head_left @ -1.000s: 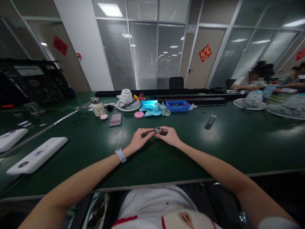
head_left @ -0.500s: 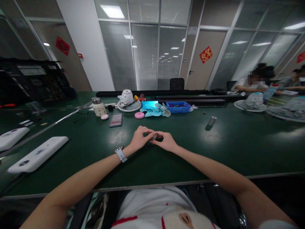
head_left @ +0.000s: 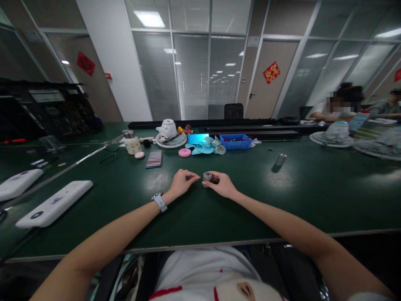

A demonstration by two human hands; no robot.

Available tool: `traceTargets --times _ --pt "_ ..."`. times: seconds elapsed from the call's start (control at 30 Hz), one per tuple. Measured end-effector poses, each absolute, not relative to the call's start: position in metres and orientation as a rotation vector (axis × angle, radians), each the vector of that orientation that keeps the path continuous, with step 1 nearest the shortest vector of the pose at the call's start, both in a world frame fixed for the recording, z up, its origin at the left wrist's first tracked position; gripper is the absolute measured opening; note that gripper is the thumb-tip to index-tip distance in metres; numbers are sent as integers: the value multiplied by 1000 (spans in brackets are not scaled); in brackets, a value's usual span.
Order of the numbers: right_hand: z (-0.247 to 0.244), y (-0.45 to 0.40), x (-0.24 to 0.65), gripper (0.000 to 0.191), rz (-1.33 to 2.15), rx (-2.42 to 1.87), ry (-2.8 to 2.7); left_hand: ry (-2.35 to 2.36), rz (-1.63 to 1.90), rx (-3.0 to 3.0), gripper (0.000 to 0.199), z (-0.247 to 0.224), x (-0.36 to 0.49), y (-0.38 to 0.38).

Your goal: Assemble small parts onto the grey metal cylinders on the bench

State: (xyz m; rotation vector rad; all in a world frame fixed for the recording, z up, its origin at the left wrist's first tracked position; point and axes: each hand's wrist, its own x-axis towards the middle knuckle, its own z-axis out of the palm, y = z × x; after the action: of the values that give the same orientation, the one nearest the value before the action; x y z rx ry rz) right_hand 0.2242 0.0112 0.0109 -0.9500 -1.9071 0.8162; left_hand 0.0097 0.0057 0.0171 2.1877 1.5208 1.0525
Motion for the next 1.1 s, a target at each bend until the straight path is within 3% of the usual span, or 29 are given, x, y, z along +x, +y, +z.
traceTargets --times 0.13,0.37,0.6,0.73,0.8,0.97,1.1 --pt "13 51 264 37 702 -1099 -1697 1469 875 2184 26 6 7 12" --pt "13 111 371 41 66 -1707 -1471 1542 1001 2054 41 6 9 9" --pt "5 120 398 50 54 -1938 -1437 1567 1105 1936 37 4 7 9" --pt "16 100 363 74 -237 -1728 -1510 1558 1103 1932 34 4 7 8" --pt "22 80 329 65 -257 -1484 -1743 1558 1102 1934 32 4 7 8" --pt "15 33 241 42 168 -850 -2437 1546 1121 1942 29 1 6 8" --pt "8 24 220 32 283 -739 -2551 1532 1136 1956 29 0 6 9"
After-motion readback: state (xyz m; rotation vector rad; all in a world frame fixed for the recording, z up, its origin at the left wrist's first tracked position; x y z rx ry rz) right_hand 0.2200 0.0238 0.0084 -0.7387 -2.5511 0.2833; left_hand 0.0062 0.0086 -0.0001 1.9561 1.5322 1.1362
